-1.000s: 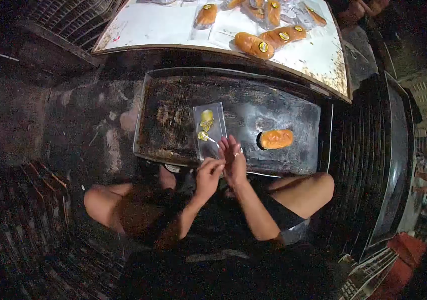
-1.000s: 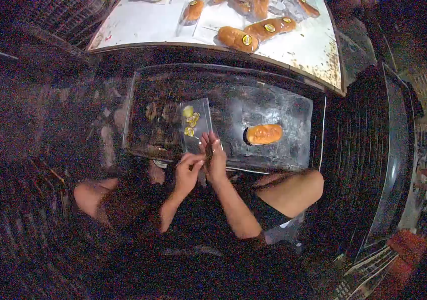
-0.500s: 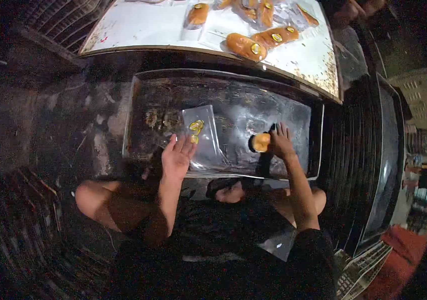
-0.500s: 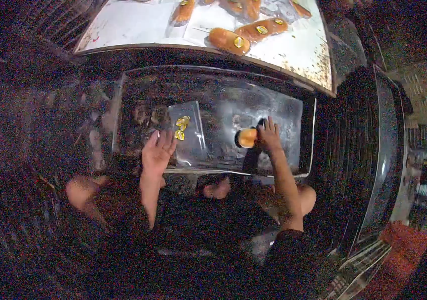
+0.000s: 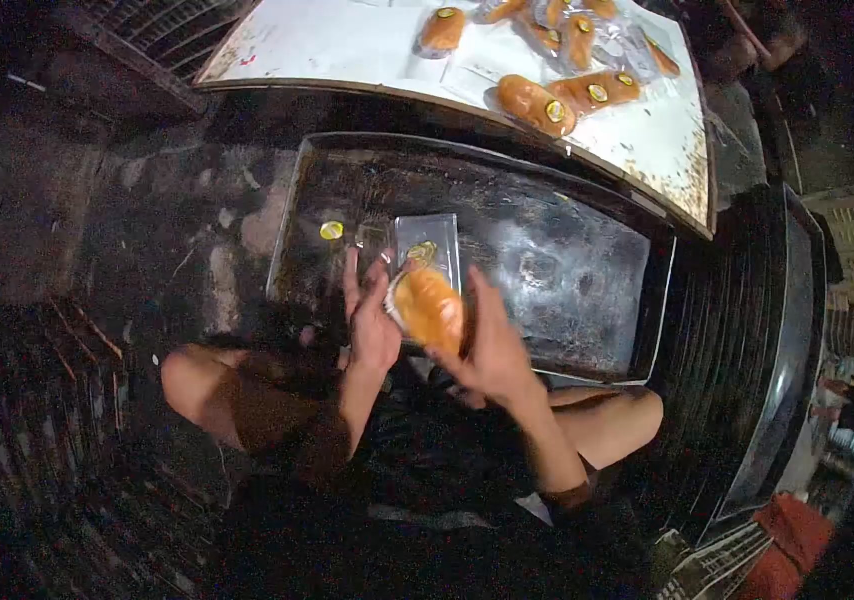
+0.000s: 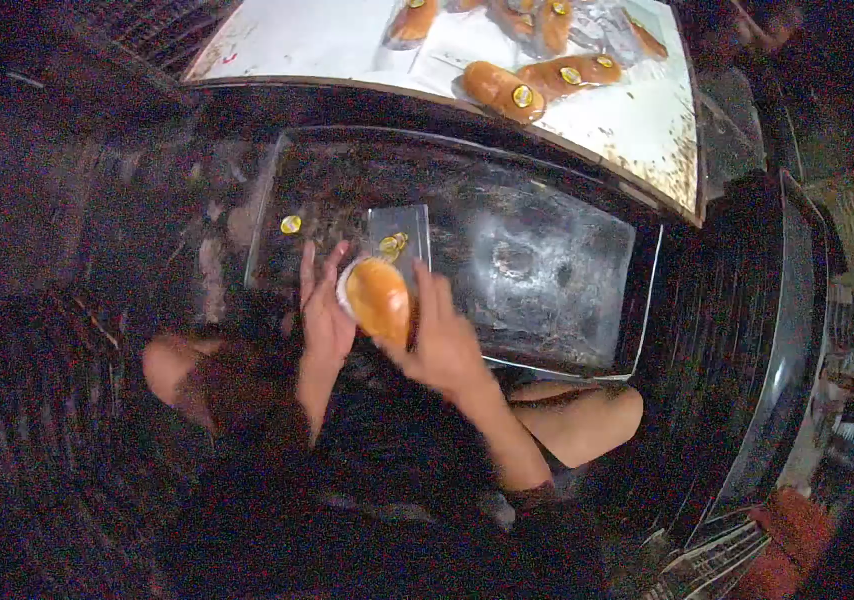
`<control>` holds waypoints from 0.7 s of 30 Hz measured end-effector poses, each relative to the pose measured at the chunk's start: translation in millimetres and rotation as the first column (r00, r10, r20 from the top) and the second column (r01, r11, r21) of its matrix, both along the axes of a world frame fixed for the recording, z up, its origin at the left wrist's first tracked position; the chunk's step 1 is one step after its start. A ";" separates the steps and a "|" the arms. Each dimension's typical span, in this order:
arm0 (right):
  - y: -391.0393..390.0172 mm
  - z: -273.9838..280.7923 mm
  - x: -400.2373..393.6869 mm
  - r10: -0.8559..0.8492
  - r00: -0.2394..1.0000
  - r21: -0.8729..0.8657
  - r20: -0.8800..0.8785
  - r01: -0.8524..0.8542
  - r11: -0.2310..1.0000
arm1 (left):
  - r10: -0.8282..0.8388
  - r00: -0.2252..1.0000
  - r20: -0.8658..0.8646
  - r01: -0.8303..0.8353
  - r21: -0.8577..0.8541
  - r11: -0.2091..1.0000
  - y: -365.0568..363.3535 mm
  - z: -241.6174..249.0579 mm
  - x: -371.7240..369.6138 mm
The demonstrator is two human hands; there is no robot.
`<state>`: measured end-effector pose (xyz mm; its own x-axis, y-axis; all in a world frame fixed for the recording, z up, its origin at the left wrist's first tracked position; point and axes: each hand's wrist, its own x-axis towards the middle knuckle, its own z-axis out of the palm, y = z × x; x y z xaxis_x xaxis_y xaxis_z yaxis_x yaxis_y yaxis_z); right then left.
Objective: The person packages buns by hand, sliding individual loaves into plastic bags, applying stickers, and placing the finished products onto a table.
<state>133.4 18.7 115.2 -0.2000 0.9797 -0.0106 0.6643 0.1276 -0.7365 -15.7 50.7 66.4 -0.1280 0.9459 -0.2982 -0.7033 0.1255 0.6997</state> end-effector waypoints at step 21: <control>193.9 30.4 91.1 -0.276 0.933 0.548 -0.230 0.359 0.755 | -0.646 0.248 -0.722 0.742 -0.287 0.606 46.8 -16.5 37.0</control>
